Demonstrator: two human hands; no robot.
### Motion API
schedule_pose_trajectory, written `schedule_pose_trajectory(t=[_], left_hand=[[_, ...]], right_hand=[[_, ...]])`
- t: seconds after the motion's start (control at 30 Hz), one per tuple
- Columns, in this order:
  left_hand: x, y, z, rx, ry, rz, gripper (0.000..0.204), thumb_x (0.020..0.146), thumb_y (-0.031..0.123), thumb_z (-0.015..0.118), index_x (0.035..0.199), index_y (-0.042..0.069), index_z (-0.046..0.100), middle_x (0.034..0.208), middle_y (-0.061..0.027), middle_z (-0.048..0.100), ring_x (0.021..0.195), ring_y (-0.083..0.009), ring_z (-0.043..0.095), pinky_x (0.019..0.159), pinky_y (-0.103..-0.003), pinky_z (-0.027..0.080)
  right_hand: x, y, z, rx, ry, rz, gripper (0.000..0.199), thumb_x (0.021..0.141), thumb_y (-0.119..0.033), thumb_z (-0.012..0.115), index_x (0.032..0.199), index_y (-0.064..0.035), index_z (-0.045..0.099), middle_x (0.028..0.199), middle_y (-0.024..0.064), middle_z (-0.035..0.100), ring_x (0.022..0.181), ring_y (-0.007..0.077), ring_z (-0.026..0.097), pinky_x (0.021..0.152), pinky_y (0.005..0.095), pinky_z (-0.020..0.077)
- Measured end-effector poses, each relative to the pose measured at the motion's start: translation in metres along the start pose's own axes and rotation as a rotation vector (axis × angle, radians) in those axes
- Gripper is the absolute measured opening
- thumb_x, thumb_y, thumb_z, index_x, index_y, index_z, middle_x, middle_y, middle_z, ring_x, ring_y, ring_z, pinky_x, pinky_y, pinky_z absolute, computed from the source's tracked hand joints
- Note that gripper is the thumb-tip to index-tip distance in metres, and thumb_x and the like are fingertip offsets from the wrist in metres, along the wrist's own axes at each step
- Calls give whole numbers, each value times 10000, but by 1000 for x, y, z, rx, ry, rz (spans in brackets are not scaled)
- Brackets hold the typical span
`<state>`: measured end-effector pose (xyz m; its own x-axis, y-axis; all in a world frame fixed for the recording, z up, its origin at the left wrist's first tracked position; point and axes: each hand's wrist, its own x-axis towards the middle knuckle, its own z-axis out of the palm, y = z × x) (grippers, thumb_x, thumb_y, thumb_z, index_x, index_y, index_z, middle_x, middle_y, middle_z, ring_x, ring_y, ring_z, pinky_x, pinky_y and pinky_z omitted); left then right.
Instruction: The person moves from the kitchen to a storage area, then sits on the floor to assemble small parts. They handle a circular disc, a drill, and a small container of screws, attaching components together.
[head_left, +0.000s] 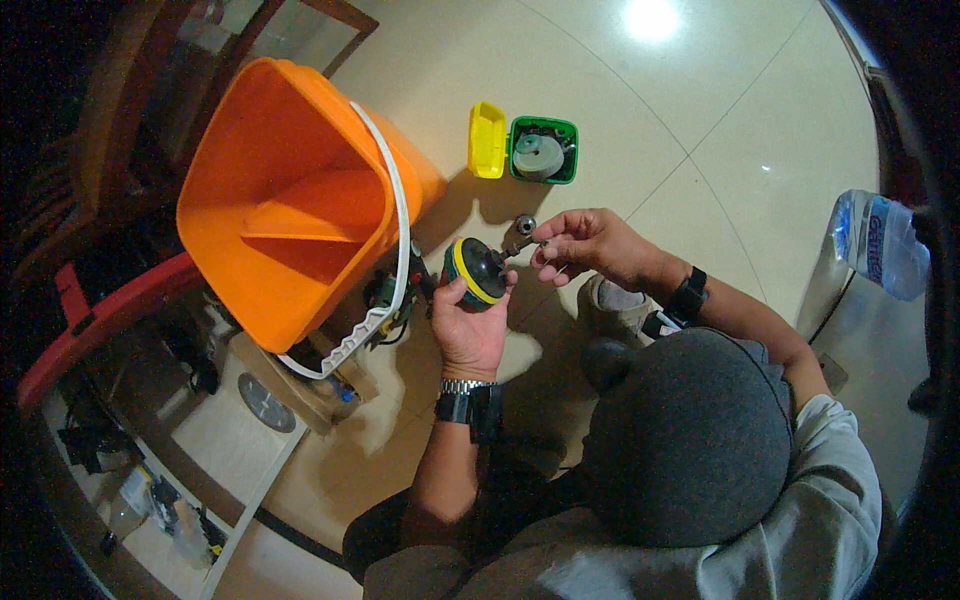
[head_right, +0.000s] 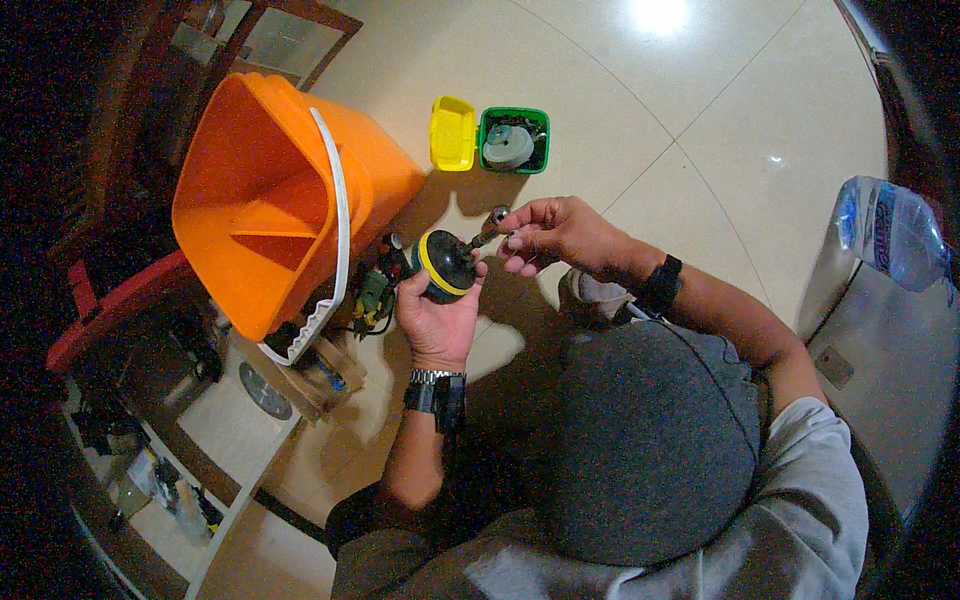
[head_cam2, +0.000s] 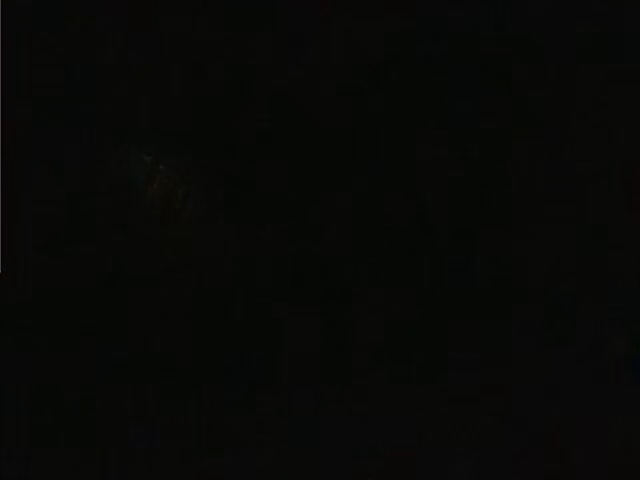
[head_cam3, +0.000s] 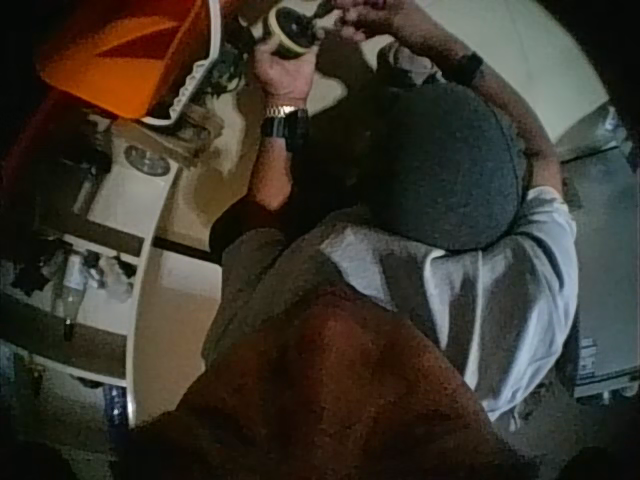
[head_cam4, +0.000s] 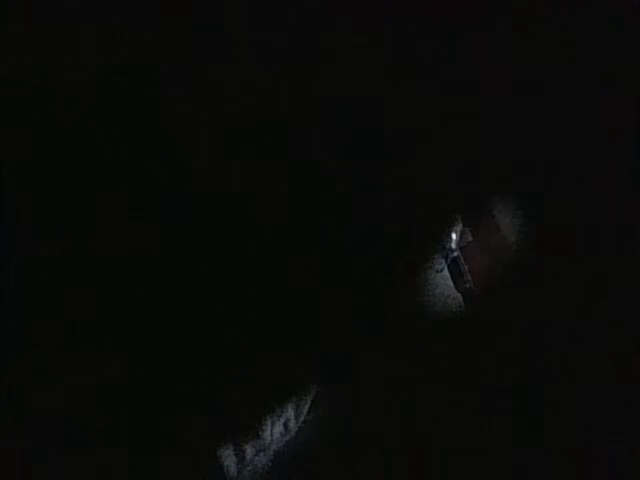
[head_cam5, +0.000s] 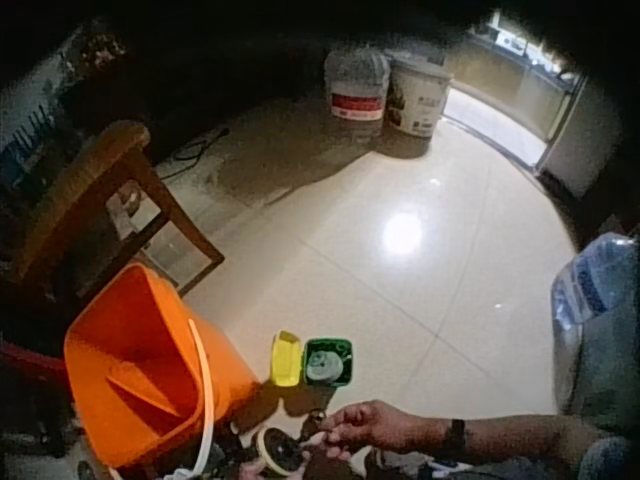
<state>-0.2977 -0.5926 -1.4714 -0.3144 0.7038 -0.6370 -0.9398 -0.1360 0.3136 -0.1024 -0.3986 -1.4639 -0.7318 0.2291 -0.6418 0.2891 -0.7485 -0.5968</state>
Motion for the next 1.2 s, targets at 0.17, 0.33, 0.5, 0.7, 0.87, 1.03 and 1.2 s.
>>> schedule_pose_trajectory(t=[0.17,0.33,0.5,0.7,0.87,1.03,1.2], left_hand=[[0,1,-2,15,52,-20,650,1003,236,735,1626,104,608,1465,-161,713,1360,-337,675,1160,-558,565],[-4,0,4,214,30,93,745,983,168,737,1703,133,550,1571,-123,641,1427,-296,620,1185,-526,544],[-8,4,13,327,-16,132,883,936,141,774,1770,139,482,1633,-96,573,1460,-268,580,1223,-501,512],[-9,4,18,374,-27,150,917,916,148,798,1775,131,475,1626,-97,587,1447,-261,595,1233,-484,507],[-6,1,10,356,-59,113,783,1032,194,838,1740,126,511,1637,-84,607,1477,-266,586,1267,-503,494],[1,-8,-2,101,-121,72,733,1087,191,828,1741,117,505,1684,-89,609,1560,-282,571,1370,-542,404],[-4,-16,-10,-7,-186,38,642,1082,95,810,1679,112,573,1678,-121,629,1602,-343,562,1380,-564,425]], right_hand=[[5,6,3,-140,-7,-113,265,1129,-113,795,1376,-38,736,1108,33,828,921,151,815,802,324,682],[8,13,4,-174,26,-118,195,1125,-118,798,1305,-55,754,1046,13,805,881,134,790,767,307,662],[9,14,4,-216,27,-94,176,1135,-133,784,1294,-61,756,1024,7,796,850,123,769,743,304,647],[5,11,4,-230,21,-109,129,1135,-142,790,1236,-67,762,973,-16,765,812,90,729,675,282,588],[7,11,5,-330,34,-118,118,1119,-150,791,1204,-69,772,956,-15,783,761,68,684,624,257,520],[5,12,6,-322,71,-98,116,1112,-160,771,1168,-59,770,954,1,804,742,73,692,608,264,523],[2,15,10,-281,50,-48,116,1104,-154,775,1154,-49,767,942,3,801,731,88,717,613,273,543]])
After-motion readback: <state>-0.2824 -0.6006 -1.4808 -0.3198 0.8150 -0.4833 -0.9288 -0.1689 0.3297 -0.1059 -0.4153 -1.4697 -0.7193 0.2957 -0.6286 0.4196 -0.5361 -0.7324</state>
